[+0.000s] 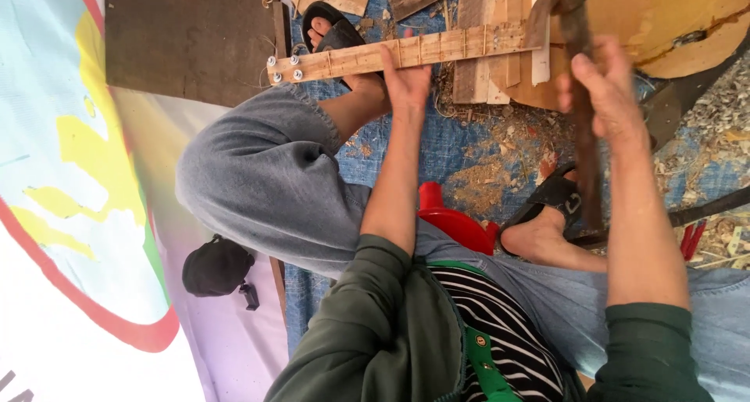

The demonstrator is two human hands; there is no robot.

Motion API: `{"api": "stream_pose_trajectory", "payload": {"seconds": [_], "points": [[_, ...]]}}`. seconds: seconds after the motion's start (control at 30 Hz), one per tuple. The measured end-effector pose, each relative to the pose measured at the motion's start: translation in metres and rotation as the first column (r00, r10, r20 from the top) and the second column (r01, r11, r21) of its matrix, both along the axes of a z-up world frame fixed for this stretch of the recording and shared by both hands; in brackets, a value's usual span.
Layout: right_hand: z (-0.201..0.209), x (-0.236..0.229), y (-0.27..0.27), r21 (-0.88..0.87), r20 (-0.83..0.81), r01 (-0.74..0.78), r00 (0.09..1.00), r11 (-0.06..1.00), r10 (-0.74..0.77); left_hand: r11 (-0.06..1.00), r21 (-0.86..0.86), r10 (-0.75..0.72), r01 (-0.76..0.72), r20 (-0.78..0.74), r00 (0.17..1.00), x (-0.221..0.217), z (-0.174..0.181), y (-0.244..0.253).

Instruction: Assembling a wooden stringed instrument by hammering the neck to the body and inspecting the components.

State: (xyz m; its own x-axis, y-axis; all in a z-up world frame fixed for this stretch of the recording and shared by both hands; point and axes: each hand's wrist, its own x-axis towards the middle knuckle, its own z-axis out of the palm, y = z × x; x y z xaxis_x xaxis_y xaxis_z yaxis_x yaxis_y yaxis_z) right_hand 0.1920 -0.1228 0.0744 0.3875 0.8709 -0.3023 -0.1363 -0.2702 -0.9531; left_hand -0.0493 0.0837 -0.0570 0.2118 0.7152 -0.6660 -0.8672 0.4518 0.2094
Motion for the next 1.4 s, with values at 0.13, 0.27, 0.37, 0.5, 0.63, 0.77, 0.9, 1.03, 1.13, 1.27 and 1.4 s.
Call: {"api": "stream_pose_trajectory", "payload": {"seconds": [0.13, 0.27, 0.37, 0.5, 0.63, 0.77, 0.9, 1.03, 1.13, 1.27, 1.4], "points": [[0.013, -0.016, 0.004, -0.062, -0.336, -0.089, 0.94, 0.994, 0.063, 0.982, 0.181, 0.01, -0.056, 0.243, 0.97, 0.004, -0.037, 0.011], [0.015, -0.018, 0.006, -0.118, -0.256, -0.036, 0.967, 0.992, 0.005, 0.948, 0.304, 0.055, -0.092, 0.128, 0.99, 0.026, -0.03, 0.013], [0.008, -0.014, 0.004, -0.092, -0.287, 0.001, 0.958, 0.996, -0.027, 0.923, 0.357, 0.123, -0.145, 0.083, 0.989, 0.05, -0.044, 0.016], [0.019, -0.01, 0.009, -0.29, -0.09, -0.042, 0.996, 0.956, 0.016, 0.934, 0.327, 0.122, -0.144, 0.086, 0.989, 0.061, -0.039, 0.015], [0.0, -0.023, 0.011, -0.318, 0.144, 0.012, 0.989, 0.948, 0.036, 0.94, 0.317, 0.12, -0.126, 0.039, 0.992, 0.061, -0.03, 0.02], [-0.02, -0.025, 0.011, -0.161, 0.27, 0.045, 0.963, 0.986, 0.0, 0.926, 0.35, 0.124, -0.142, 0.075, 0.989, 0.064, -0.035, 0.019], [-0.017, -0.026, 0.023, 0.006, 0.424, 0.034, 0.905, 0.999, -0.034, 0.938, 0.321, 0.12, -0.132, 0.056, 0.991, 0.062, -0.031, 0.02], [-0.022, -0.026, 0.028, -0.268, 0.43, -0.001, 0.894, 0.963, 0.121, 0.938, 0.325, 0.106, -0.119, 0.057, 0.993, 0.061, -0.043, 0.018], [-0.038, -0.022, 0.022, -0.185, 0.348, 0.009, 0.936, 0.983, 0.057, 0.938, 0.317, 0.132, -0.14, 0.046, 0.99, 0.06, -0.046, 0.015], [-0.036, -0.02, 0.014, -0.002, 0.533, 0.038, 0.845, 0.999, -0.031, 0.92, 0.368, 0.106, -0.131, 0.088, 0.99, 0.056, -0.044, 0.016], [-0.056, -0.018, 0.014, 0.142, 0.614, 0.057, 0.778, 0.988, -0.133, 0.898, 0.419, 0.114, -0.134, 0.071, 0.991, 0.061, -0.043, 0.019]]}}
